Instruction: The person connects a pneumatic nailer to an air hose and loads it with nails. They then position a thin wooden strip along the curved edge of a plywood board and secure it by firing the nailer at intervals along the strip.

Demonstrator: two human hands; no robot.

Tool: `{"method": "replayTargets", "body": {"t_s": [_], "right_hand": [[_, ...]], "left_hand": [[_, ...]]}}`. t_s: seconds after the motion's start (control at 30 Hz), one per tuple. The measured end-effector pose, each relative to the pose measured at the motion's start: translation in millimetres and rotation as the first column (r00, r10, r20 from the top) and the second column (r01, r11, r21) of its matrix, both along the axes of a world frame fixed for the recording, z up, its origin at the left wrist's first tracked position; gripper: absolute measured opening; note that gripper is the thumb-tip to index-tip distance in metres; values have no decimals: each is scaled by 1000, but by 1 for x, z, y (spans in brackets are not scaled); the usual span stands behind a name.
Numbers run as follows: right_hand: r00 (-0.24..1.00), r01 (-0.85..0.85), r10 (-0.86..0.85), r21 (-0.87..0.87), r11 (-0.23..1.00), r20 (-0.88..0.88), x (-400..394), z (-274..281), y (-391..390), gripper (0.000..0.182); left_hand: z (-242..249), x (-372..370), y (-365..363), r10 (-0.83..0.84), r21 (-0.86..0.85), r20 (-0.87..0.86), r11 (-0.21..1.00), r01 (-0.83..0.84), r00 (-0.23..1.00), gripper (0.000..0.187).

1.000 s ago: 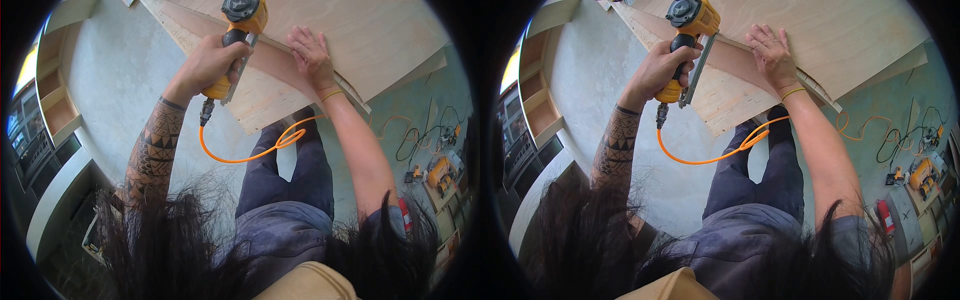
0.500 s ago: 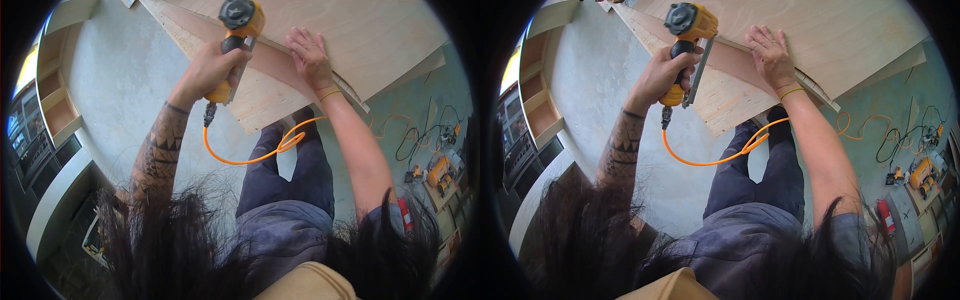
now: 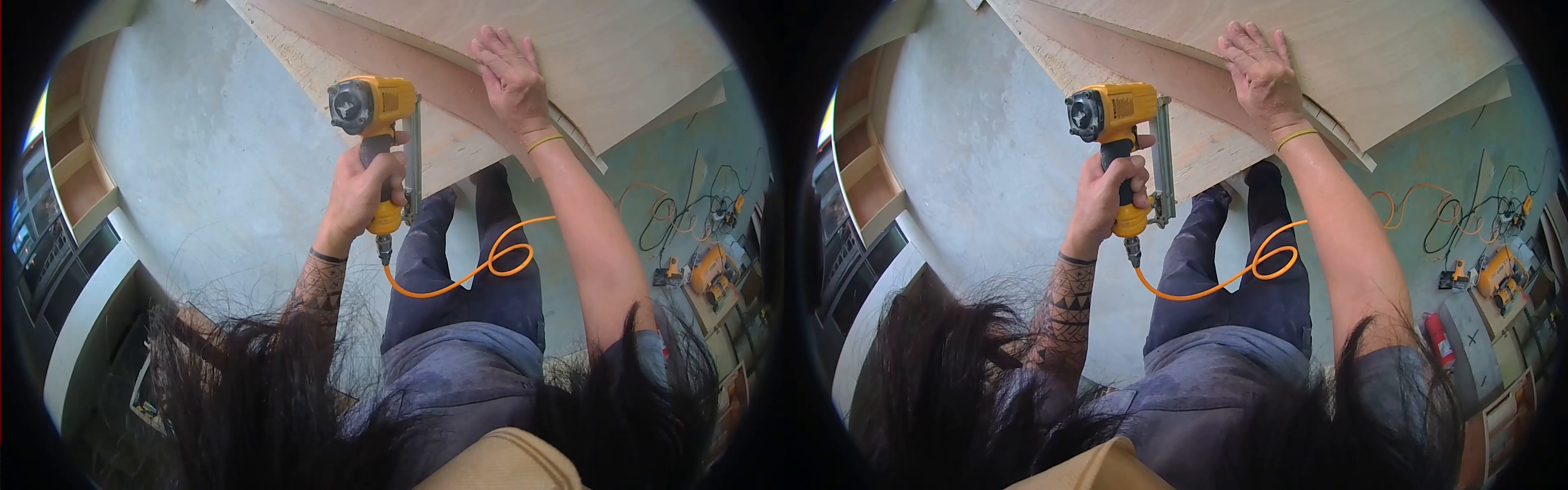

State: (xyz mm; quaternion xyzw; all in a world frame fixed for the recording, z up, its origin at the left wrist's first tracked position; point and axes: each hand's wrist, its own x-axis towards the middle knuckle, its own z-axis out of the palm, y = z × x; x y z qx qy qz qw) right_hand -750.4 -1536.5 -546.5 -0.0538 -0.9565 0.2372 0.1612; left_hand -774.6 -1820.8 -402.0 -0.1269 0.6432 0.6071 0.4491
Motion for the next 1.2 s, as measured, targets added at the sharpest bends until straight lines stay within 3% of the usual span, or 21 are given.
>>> {"method": "replayTargets", "body": {"t_s": [0.17, 0.33, 0.47, 0.53, 0.57, 0.77, 1.2], "right_hand": [[1000, -3, 3, -20, 1000, -17, 0, -3, 0, 39], [1000, -6, 6, 0, 1000, -26, 1, -6, 1, 38], [998, -24, 21, -40, 999, -55, 2, -7, 1, 36], [998, -14, 12, -45, 999, -54, 3, -7, 1, 36], [998, -19, 16, -49, 999, -54, 3, -6, 1, 35], [999, -15, 14, -38, 999, -49, 4, -8, 0, 36], [999, -22, 20, -31, 999, -46, 4, -4, 0, 37]], "left_hand": [[15, -32, 16, -87, 24, -76, 996, 89, 993, 42], [35, -84, 54, -344, -104, -166, 938, 331, 924, 30], [32, -100, 71, -544, -248, -222, 834, 492, 809, 33], [33, -102, 78, -572, -272, -206, 813, 515, 794, 31], [34, -104, 80, -589, -296, -192, 798, 526, 785, 40], [29, -106, 87, -527, -211, -131, 843, 496, 840, 40], [32, -101, 89, -560, -293, -140, 811, 506, 817, 35]]}}
